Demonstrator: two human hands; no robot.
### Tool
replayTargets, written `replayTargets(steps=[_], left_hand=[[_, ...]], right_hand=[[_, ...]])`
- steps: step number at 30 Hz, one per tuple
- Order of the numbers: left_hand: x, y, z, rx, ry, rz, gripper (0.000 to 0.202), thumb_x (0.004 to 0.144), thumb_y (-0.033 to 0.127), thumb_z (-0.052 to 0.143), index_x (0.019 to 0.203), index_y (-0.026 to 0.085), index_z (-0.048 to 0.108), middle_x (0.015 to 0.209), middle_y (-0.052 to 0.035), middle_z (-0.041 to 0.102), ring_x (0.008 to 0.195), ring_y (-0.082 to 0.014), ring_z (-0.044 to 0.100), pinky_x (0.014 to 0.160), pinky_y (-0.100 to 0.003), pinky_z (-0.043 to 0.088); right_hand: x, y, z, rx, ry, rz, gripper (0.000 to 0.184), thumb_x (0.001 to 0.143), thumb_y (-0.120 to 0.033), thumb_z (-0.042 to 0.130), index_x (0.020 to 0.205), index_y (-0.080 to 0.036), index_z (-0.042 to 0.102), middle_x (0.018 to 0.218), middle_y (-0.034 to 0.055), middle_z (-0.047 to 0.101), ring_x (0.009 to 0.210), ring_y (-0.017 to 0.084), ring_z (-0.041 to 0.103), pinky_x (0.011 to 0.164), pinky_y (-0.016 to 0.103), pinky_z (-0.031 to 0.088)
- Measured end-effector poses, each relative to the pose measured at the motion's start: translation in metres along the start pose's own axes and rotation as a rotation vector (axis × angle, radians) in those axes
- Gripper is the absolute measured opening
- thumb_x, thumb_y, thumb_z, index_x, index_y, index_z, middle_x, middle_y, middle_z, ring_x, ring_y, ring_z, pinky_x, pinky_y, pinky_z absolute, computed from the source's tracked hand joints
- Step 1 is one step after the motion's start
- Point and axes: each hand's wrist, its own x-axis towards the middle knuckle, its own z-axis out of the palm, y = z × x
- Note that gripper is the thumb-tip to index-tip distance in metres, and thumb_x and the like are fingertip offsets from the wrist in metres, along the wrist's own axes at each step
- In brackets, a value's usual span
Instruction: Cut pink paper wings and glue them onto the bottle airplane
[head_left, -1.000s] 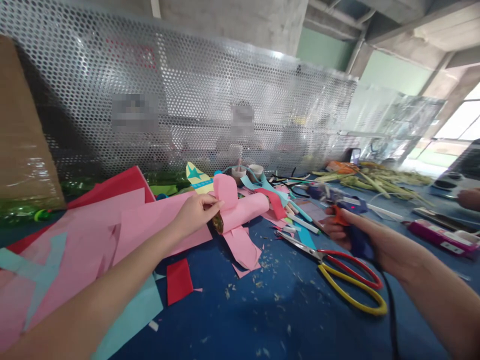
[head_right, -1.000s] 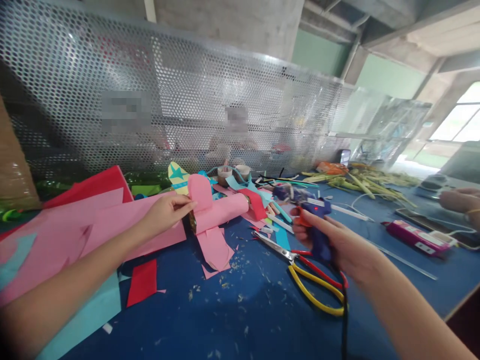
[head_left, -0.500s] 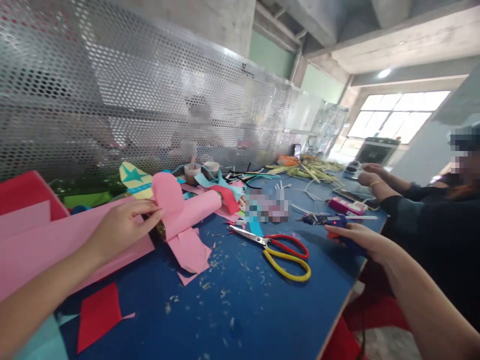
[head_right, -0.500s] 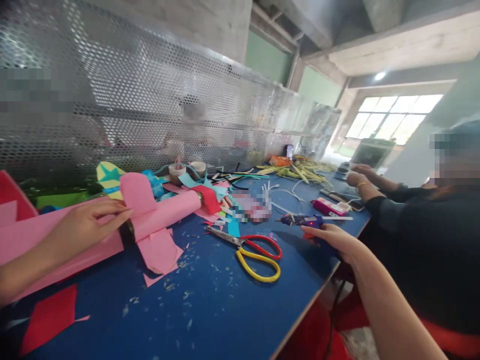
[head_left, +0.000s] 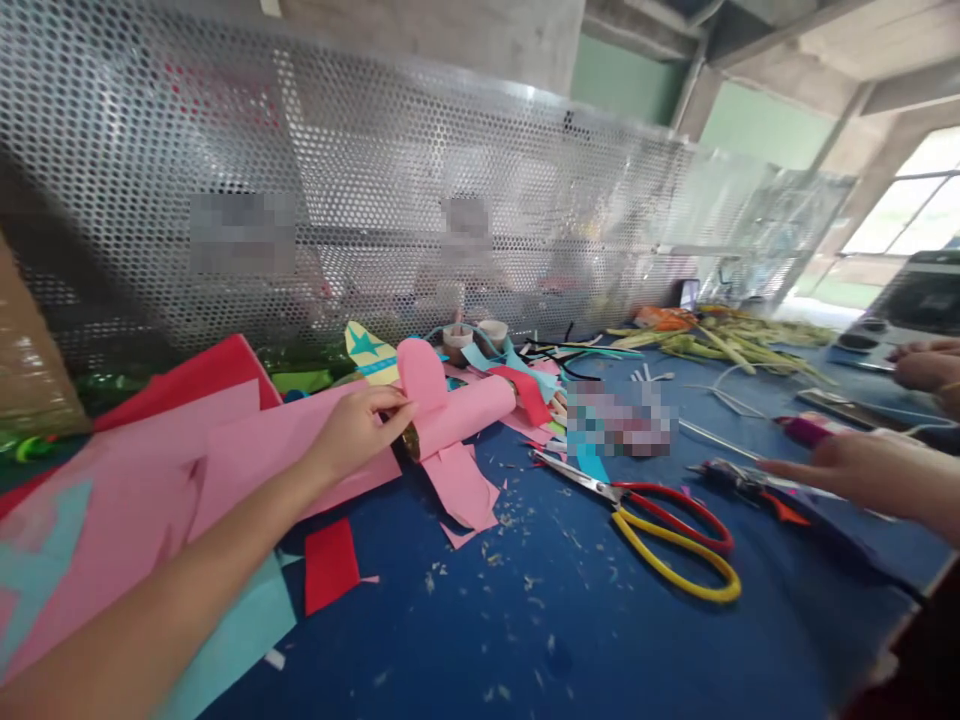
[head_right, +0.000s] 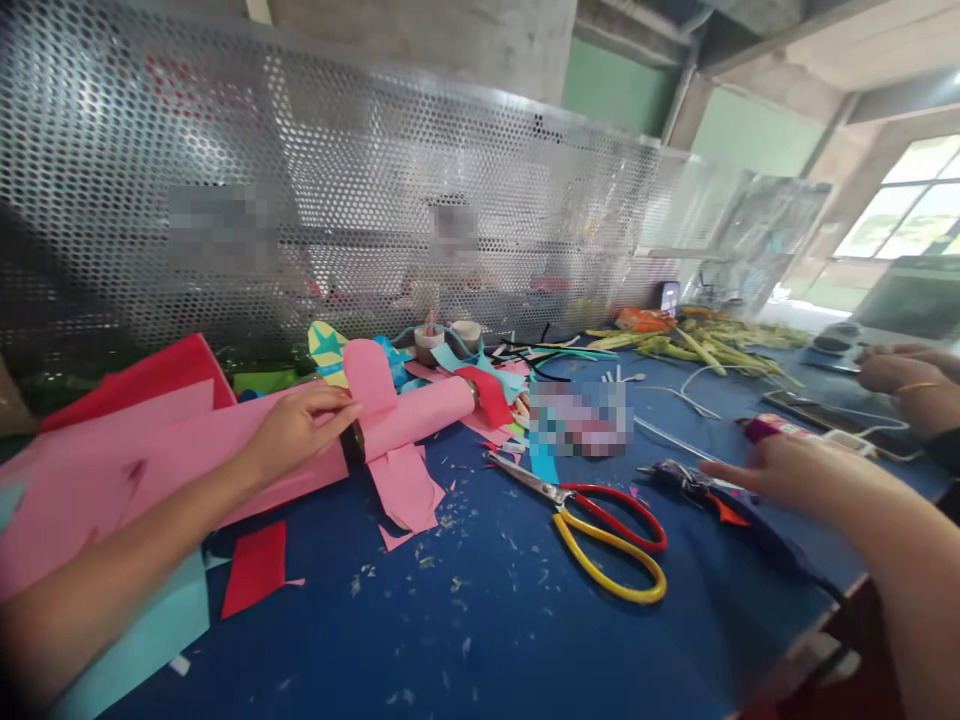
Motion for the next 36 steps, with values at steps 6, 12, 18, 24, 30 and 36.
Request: replayTargets(steps=[6, 12, 18, 24, 30, 36], left_hand=[[-0.002, -0.003, 0.003, -0.030, -0.005, 0.030, 0.027, 0.081, 0.032, 0.050, 0.064, 0.020, 0.068, 0.073, -0.0052, 0.074, 0.078, -0.0208, 0.068, 0.073, -0.029, 0.052], [-0.002, 0.002, 0.001, -0.015, -0.012, 0.056, 0.027, 0.083, 0.031, 0.051, 0.063, 0.019, 0.067, 0.072, -0.0051, 0.073, 0.074, -0.0202, 0.067, 0.070, -0.027, 0.050], [-0.002, 0.000, 0.000, 0.008, -0.016, 0.118, 0.022, 0.080, 0.025, 0.051, 0.067, 0.019, 0.067, 0.074, -0.0061, 0.074, 0.073, -0.0199, 0.066, 0.071, -0.029, 0.051], [-0.004, -0.001, -0.001, 0.036, -0.024, 0.192, 0.022, 0.077, 0.022, 0.049, 0.074, 0.019, 0.071, 0.081, -0.0067, 0.076, 0.083, -0.0228, 0.068, 0.081, -0.034, 0.052], [-0.005, -0.001, -0.004, 0.049, -0.045, 0.209, 0.027, 0.077, 0.022, 0.045, 0.079, 0.020, 0.073, 0.085, -0.0052, 0.078, 0.086, -0.0230, 0.069, 0.083, -0.035, 0.053], [-0.004, -0.002, -0.005, 0.034, -0.051, 0.203, 0.027, 0.077, 0.021, 0.045, 0.081, 0.018, 0.071, 0.085, -0.0062, 0.077, 0.083, -0.0220, 0.069, 0.080, -0.034, 0.054]], right_hand=[[-0.032, -0.122, 0.064, -0.133, -0.266, -0.818, 0.022, 0.091, -0.019, 0.055, 0.100, -0.027, 0.074, 0.109, 0.0063, 0.071, 0.099, 0.022, 0.065, 0.087, 0.032, 0.048], [-0.052, -0.182, 0.133, -0.100, -0.239, -1.241, 0.038, 0.095, -0.012, 0.041, 0.124, -0.024, 0.063, 0.112, 0.0106, 0.066, 0.107, 0.026, 0.059, 0.089, 0.043, 0.050], [-0.033, -0.190, 0.153, -0.005, -0.238, -1.243, 0.035, 0.096, -0.011, 0.039, 0.119, -0.017, 0.065, 0.122, 0.0072, 0.067, 0.118, 0.021, 0.056, 0.102, 0.038, 0.044], [-0.026, -0.197, 0.161, 0.031, -0.314, -1.285, 0.035, 0.089, -0.003, 0.047, 0.112, -0.016, 0.069, 0.116, 0.0075, 0.069, 0.111, 0.019, 0.060, 0.098, 0.035, 0.046], [-0.022, -0.198, 0.164, 0.043, -0.340, -1.308, 0.036, 0.089, -0.004, 0.047, 0.112, -0.020, 0.070, 0.114, 0.0072, 0.068, 0.107, 0.019, 0.061, 0.093, 0.034, 0.048], [-0.021, -0.199, 0.166, 0.012, -0.349, -1.321, 0.038, 0.092, -0.008, 0.045, 0.115, -0.025, 0.068, 0.115, 0.0060, 0.067, 0.107, 0.020, 0.060, 0.095, 0.037, 0.046]])
